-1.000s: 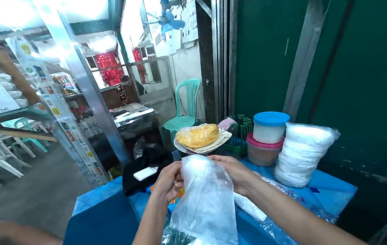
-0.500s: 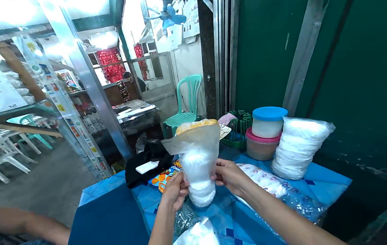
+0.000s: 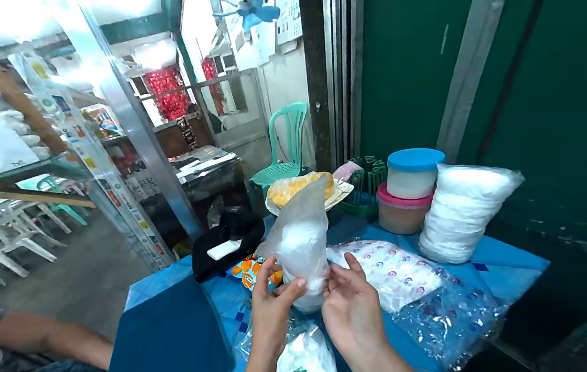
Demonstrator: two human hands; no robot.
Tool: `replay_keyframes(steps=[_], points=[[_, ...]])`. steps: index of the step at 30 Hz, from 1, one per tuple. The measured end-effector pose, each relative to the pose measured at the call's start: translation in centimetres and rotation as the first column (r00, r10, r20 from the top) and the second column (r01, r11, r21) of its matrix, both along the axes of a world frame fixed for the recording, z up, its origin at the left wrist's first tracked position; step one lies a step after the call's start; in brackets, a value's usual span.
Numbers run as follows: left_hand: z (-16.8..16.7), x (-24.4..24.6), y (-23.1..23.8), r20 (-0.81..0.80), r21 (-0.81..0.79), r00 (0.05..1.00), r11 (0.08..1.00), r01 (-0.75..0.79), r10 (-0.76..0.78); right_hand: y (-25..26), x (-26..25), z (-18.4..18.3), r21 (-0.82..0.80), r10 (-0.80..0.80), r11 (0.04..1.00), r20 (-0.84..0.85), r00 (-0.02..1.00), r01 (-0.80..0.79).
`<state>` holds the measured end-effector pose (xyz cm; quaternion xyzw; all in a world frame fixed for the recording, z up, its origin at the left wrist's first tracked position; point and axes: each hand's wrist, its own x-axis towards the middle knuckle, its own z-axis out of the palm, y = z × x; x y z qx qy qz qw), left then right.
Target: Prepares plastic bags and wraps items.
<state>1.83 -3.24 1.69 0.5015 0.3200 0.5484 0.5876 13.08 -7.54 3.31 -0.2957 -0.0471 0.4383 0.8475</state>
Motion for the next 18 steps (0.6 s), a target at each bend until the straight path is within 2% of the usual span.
replay_keyframes(steps=[2,4,6,8,10,12,15,18], points=[[0.0,-0.1,0.3,-0.013,-0.002,1.0,1.0,0.023,-0.023,0.2,0.2,-1.6,-0.003,0.014,1.0,0.177,0.984,-0.014],[0.1,-0.7,0.8,-0.045,-0.028,0.996,0.997,0.077,-0.079,0.4,0.9,-3.0,-0.069,0.03,0.998,0.377,0.926,-0.004],[0.2,-1.7,1.5,-0.122,-0.036,0.984,0.991,0.127,-0.131,0.3,2.0,-3.7,-0.153,0.121,0.987,0.508,0.853,-0.048],[0.6,-2.6,2.5,-0.24,-0.007,0.956,0.985,0.173,-0.17,0.1,3.4,-3.6,-0.204,0.203,0.975,0.669,0.715,-0.085],[1.1,-3.1,3.8,-0.371,0.039,0.911,0.978,0.206,-0.178,0.4,5.0,-3.7,-0.22,0.216,0.974,0.824,0.524,-0.055],[1.8,-3.2,4.8,-0.455,0.035,0.866,0.967,0.252,-0.209,1.2,6.0,-3.5,-0.155,0.167,0.986,0.896,0.412,-0.063],[2.8,-3.0,5.9,-0.561,0.037,0.784,0.937,0.346,-0.268,2.8,5.6,-2.4,-0.091,0.138,0.985,0.928,0.347,-0.149],[2.7,-3.1,7.0,-0.702,0.104,0.653,0.867,0.488,-0.284,4.7,5.0,-3.8,-0.098,0.122,0.99,0.956,0.267,-0.104]])
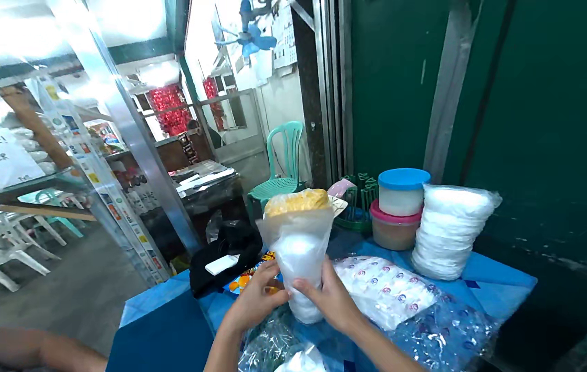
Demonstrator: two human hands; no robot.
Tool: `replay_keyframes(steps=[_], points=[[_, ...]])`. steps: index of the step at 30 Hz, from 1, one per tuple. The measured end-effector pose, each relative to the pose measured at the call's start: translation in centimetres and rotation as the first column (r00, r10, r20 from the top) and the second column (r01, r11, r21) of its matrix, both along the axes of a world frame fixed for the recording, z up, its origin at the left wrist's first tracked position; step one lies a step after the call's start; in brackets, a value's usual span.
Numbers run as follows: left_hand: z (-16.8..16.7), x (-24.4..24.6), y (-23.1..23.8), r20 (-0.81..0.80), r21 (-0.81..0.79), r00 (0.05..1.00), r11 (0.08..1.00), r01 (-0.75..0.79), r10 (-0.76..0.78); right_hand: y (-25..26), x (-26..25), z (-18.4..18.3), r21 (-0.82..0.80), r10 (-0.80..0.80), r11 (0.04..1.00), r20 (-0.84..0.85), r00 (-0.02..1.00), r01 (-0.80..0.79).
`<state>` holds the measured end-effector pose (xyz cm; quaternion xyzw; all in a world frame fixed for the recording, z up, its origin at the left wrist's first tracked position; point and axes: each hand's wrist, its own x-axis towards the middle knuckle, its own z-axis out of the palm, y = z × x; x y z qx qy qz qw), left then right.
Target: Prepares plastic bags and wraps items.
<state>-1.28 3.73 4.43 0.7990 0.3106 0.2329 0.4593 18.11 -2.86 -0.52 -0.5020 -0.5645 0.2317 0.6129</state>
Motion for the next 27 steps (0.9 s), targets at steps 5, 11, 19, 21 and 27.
replay_keyframes(steps=[5,11,19,21,27], points=[[-0.8,0.2,0.0,0.147,-0.016,0.988,0.999,0.047,-0.044,1.0,0.5,-2.3,0.1,-0.058,0.994,0.099,0.993,0.048],[0.5,5.3,-1.7,0.52,-0.092,0.845,0.992,-0.089,0.124,0.3,-0.5,-3.8,0.123,-0.167,0.98,0.099,0.981,0.155],[-2.1,6.1,-1.5,0.562,-0.034,0.819,0.993,-0.115,0.114,0.0,-0.1,-5.6,0.112,-0.25,0.966,0.186,0.95,0.233],[-2.4,6.0,-1.7,0.553,-0.049,0.823,0.991,-0.125,0.131,0.0,-0.2,-5.7,0.111,-0.26,0.964,0.199,0.945,0.242],[-3.6,6.2,-1.9,0.563,-0.065,0.8,0.977,-0.205,0.205,-0.9,1.1,-4.8,0.002,-0.084,0.996,0.219,0.972,0.085]])
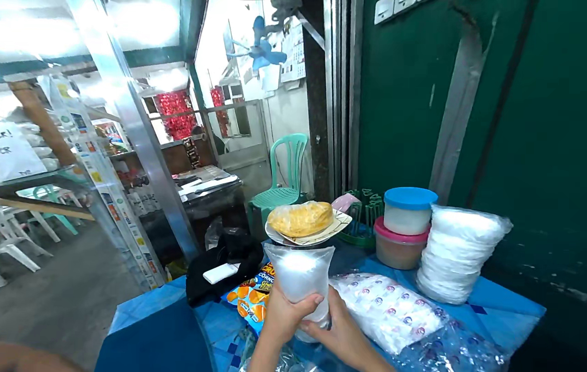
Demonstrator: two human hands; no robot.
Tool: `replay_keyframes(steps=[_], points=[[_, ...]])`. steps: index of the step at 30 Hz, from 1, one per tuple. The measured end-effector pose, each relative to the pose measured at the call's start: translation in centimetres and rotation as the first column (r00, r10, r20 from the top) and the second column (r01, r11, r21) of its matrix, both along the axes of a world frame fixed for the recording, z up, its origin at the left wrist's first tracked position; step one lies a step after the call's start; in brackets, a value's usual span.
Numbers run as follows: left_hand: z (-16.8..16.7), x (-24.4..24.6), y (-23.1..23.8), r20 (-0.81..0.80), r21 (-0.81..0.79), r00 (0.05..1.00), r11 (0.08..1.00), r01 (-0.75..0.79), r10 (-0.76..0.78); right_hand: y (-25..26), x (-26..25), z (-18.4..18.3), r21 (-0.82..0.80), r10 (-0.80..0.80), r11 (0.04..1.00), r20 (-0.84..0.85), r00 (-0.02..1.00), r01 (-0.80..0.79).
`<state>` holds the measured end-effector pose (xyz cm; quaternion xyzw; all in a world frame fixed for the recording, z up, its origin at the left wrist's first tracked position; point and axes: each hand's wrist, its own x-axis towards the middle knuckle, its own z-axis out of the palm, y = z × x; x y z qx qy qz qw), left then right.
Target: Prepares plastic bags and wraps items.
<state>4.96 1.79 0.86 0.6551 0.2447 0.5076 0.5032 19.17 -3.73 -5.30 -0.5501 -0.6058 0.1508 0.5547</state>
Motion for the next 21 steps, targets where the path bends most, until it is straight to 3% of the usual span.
replay_keyframes(steps=[3,8,11,13,15,18,21], points=[[0.0,0.1,-0.2,-0.06,-0.008,0.996,0.998,-0.066,0.066,-0.4,1.7,2.0,0.072,0.158,0.986,-0.071,0.985,-0.153],[-0.8,1.0,-0.5,-0.092,0.023,0.983,0.987,-0.158,0.159,-1.0,1.2,9.2,0.411,0.139,0.909,-0.14,0.98,-0.07],[-0.9,1.6,-1.4,-0.117,0.073,0.954,0.96,-0.269,0.277,-0.9,-0.5,13.9,0.433,-0.089,0.902,0.178,0.98,0.004],[-1.1,2.0,-1.8,-0.138,0.135,0.923,0.93,-0.341,0.358,-0.2,-1.9,15.4,0.38,-0.237,0.923,0.443,0.865,0.058],[-1.6,2.3,-2.1,-0.135,0.196,0.9,0.901,-0.387,0.415,0.7,-3.2,15.3,0.307,-0.29,0.944,0.591,0.753,0.122],[-2.3,2.2,-2.1,-0.153,0.32,0.868,0.855,-0.408,0.471,1.3,-4.3,14.2,0.333,-0.365,0.924,0.63,0.685,0.186],[-2.0,2.2,-2.4,-0.16,0.326,0.86,0.848,-0.418,0.485,1.3,-4.7,13.7,0.367,-0.407,0.906,0.621,0.67,0.21]])
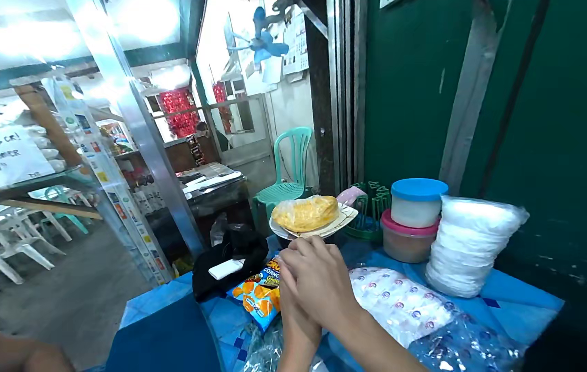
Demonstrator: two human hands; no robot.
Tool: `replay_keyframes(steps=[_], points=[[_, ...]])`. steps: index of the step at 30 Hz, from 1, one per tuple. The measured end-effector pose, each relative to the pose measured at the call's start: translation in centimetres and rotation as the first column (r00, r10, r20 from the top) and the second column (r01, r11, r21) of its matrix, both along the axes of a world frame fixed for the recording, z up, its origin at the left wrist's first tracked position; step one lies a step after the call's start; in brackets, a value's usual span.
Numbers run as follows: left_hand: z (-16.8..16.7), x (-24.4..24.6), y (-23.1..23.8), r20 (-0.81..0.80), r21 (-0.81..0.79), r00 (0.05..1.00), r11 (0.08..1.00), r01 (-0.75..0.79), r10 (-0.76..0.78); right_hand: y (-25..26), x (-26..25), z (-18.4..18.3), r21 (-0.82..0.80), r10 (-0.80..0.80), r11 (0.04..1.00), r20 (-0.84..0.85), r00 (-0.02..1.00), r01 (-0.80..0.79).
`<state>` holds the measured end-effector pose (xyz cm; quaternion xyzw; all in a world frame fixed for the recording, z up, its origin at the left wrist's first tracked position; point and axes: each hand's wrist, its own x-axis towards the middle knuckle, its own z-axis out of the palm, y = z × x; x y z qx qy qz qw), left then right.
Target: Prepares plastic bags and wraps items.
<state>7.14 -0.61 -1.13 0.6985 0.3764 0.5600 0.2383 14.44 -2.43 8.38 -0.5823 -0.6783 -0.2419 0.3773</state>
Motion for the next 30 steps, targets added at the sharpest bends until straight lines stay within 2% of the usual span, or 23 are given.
replay_keyframes(steps=[4,10,14,17,20,23,25,27,30], points=[[0.0,0.0,0.0,-0.051,-0.027,0.998,0.999,-0.043,0.042,0.2,0.1,0.0,-0.01,-0.026,1.0,0.03,0.999,0.027],[0.3,-0.1,-0.6,0.035,-0.002,0.998,0.998,0.057,-0.057,0.8,0.2,-0.3,0.022,0.05,0.998,0.023,0.998,-0.05],[2.4,-0.9,-1.8,-0.086,-0.086,0.996,0.996,0.021,-0.028,1.6,0.2,-1.0,0.079,0.077,0.994,0.04,0.996,-0.08],[1.1,-0.1,-0.4,0.001,0.012,1.0,1.0,0.029,-0.029,1.9,0.8,-1.7,0.132,0.093,0.987,0.006,0.996,-0.093],[1.0,0.1,-0.3,0.002,-0.01,0.999,0.999,0.036,-0.036,1.7,1.4,-2.9,0.192,0.159,0.972,-0.108,0.981,-0.136],[0.5,-0.6,-0.1,-0.058,-0.048,0.995,0.996,0.081,-0.083,0.6,1.9,-4.9,0.182,0.293,0.952,-0.321,0.9,-0.245],[0.5,-1.1,-0.1,-0.132,-0.041,0.982,0.991,0.131,-0.135,-0.6,2.4,-5.7,0.134,0.349,0.935,-0.519,0.781,-0.329],[0.0,-1.4,-0.1,-0.165,-0.039,0.971,0.985,0.171,-0.175,-1.3,2.7,-7.2,0.097,0.345,0.921,-0.656,0.671,-0.378],[-0.9,-1.6,0.3,-0.157,-0.021,0.965,0.978,0.208,-0.209,-1.5,3.1,-10.1,0.052,0.308,0.904,-0.767,0.563,-0.424]])
